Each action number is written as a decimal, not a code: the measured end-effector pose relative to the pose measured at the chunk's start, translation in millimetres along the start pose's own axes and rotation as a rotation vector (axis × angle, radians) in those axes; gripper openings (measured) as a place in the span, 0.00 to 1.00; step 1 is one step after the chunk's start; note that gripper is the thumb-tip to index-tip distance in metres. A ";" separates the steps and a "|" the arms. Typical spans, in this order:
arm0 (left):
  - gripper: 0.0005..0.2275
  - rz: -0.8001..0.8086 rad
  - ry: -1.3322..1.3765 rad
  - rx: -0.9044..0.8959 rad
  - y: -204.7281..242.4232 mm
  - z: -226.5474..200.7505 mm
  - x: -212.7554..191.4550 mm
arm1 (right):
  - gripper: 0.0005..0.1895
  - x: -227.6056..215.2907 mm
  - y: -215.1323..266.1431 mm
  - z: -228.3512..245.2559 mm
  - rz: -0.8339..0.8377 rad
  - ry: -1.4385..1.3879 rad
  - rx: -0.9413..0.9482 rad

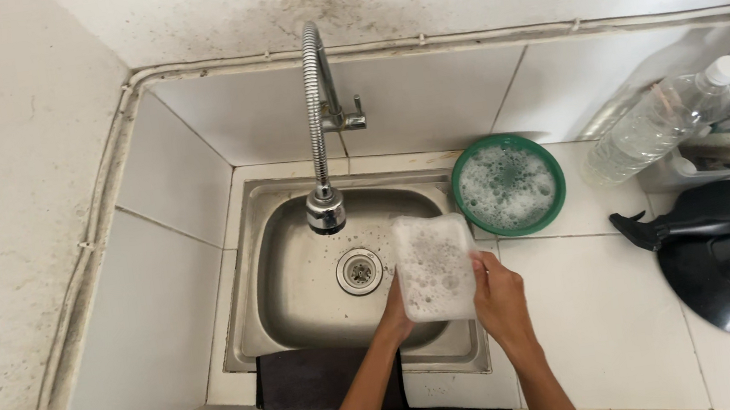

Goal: The person washes a pair of black shoes by hand in a sink using a bowl of soapy water and a plastic container to rinse the insoles and the shoe exteriors.

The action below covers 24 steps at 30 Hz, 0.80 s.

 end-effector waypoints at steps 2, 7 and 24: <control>0.30 -0.002 -0.087 0.028 1.3 0.5 6.2 | 0.20 -7.1 -3.1 -33.1 -0.025 0.052 -0.012; 0.35 0.103 -0.285 0.147 6.3 9.3 35.3 | 0.20 -45.9 -2.9 -74.3 -0.116 0.086 0.011; 0.34 0.480 -0.888 0.130 41.9 53.1 155.6 | 0.21 -141.9 -5.3 -164.8 -0.311 0.166 0.147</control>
Point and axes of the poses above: each hand's wrist, its own y-axis away from the middle knuckle, its own x-axis out of the palm, z = x × y, the point moved 8 cm from there along -y, towards the middle knuckle, and after that the axes turned 11 degrees about -z, right-handed, at the moved point
